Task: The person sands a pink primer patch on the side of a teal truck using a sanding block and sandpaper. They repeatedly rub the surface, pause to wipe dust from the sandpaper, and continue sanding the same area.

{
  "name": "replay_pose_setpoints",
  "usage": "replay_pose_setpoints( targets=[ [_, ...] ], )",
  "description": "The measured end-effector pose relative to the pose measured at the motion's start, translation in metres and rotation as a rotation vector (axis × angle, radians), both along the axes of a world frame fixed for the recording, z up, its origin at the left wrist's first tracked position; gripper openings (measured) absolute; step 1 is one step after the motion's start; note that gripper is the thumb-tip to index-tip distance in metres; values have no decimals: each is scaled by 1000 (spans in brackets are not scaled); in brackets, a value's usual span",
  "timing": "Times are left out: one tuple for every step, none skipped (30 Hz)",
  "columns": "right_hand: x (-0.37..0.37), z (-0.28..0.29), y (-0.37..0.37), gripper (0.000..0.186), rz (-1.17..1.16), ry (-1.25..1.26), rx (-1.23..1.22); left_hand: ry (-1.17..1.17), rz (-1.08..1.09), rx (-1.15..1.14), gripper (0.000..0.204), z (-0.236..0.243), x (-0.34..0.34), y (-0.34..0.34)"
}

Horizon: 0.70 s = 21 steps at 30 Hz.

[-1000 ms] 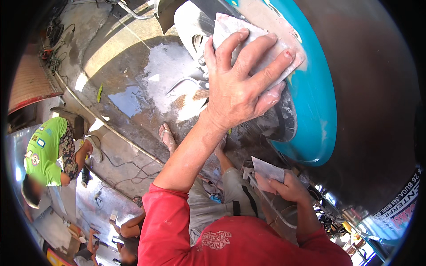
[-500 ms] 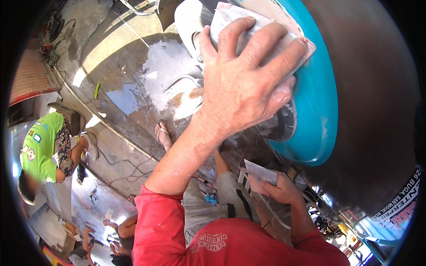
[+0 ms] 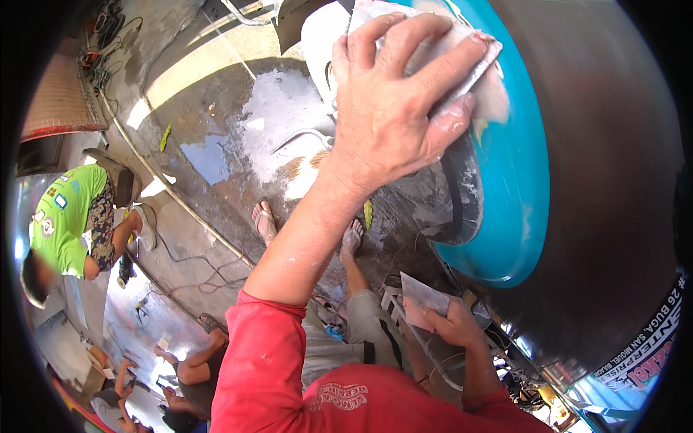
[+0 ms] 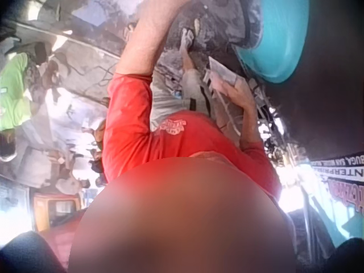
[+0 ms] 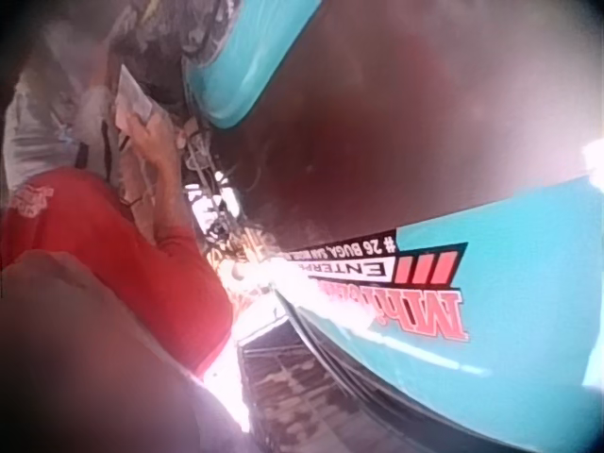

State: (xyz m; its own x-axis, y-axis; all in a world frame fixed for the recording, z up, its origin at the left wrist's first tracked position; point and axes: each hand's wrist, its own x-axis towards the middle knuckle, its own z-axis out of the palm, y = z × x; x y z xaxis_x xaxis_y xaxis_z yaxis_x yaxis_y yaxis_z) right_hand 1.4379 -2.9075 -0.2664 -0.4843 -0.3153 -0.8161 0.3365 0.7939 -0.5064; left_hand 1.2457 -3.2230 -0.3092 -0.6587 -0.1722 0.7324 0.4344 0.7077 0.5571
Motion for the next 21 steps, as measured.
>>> replay_pose_setpoints(
  targets=[
    [0, -1, 1, 36, -6, 0, 20, -5, 0, 37, 51, -3, 2, 10],
    [-1, -3, 2, 37, 6, 23, 8, 23, 16, 90, 54, -6, 0, 17],
    [-1, -4, 2, 37, 19, 46, -3, 52, 32, 142, 57, -9, -2, 24],
    [-2, -5, 0, 37, 29, 75, -13, 35, 10, 141, 57, -12, 3, 25],
    [-3, -6, -2, 38, 35, 78, -6, 18, -11, 139, 56, -14, 8, 26],
    [-5, -6, -5, 39, 41, 89, 1, 2, -46, 115, 56, -15, 12, 23],
    [-6, -6, -9, 39, 49, 102, 8, -11, -78, 90, 56, -16, 17, 18],
    [-8, -5, -13, 40, 44, 84, 9, -44, -101, 81, 56, -15, 22, 10],
    [-9, -4, -18, 40, 39, 65, 10, -78, -124, 73, 56, -13, 27, 2],
    [-10, -2, -23, 41, 31, 56, 7, -110, -148, 64, 56, -10, 30, -6],
    [-11, 0, -27, 39, 40, 46, 16, -46, -106, 110, 54, -7, 25, -14],
    [-11, 2, -32, 38, 46, 50, 19, -48, -82, 119, 53, -4, 19, -22],
    [-12, 4, -35, 36, 60, 63, 14, -39, -55, 116, 52, -1, 12, -32],
    [-12, 5, -37, 37, 50, 35, 35, -30, -30, 112, 51, 3, 7, -38],
    [-13, 6, -37, 37, 47, 15, 50, -32, -16, 90, 49, 6, 3, -40],
    [-14, 6, -37, 38, 49, 24, 50, -40, -46, 81, 48, 9, 1, -39],
    [-14, 5, -35, 38, 53, 6, 65, -51, -73, 60, 47, 10, 0, -36],
    [-15, 4, -33, 40, 61, 20, 58, -61, -103, 37, 46, 10, 0, -32],
    [-16, 2, -32, 41, 73, 29, 75, -65, -52, 5, 48, 12, 7, -19],
    [-17, 0, -29, 41, 62, 38, 37, -63, -46, -3, 52, 12, 12, -7],
    [-18, -3, -28, 41, 60, 44, 20, -62, -37, -14, 57, 11, 16, 3]
  ],
)
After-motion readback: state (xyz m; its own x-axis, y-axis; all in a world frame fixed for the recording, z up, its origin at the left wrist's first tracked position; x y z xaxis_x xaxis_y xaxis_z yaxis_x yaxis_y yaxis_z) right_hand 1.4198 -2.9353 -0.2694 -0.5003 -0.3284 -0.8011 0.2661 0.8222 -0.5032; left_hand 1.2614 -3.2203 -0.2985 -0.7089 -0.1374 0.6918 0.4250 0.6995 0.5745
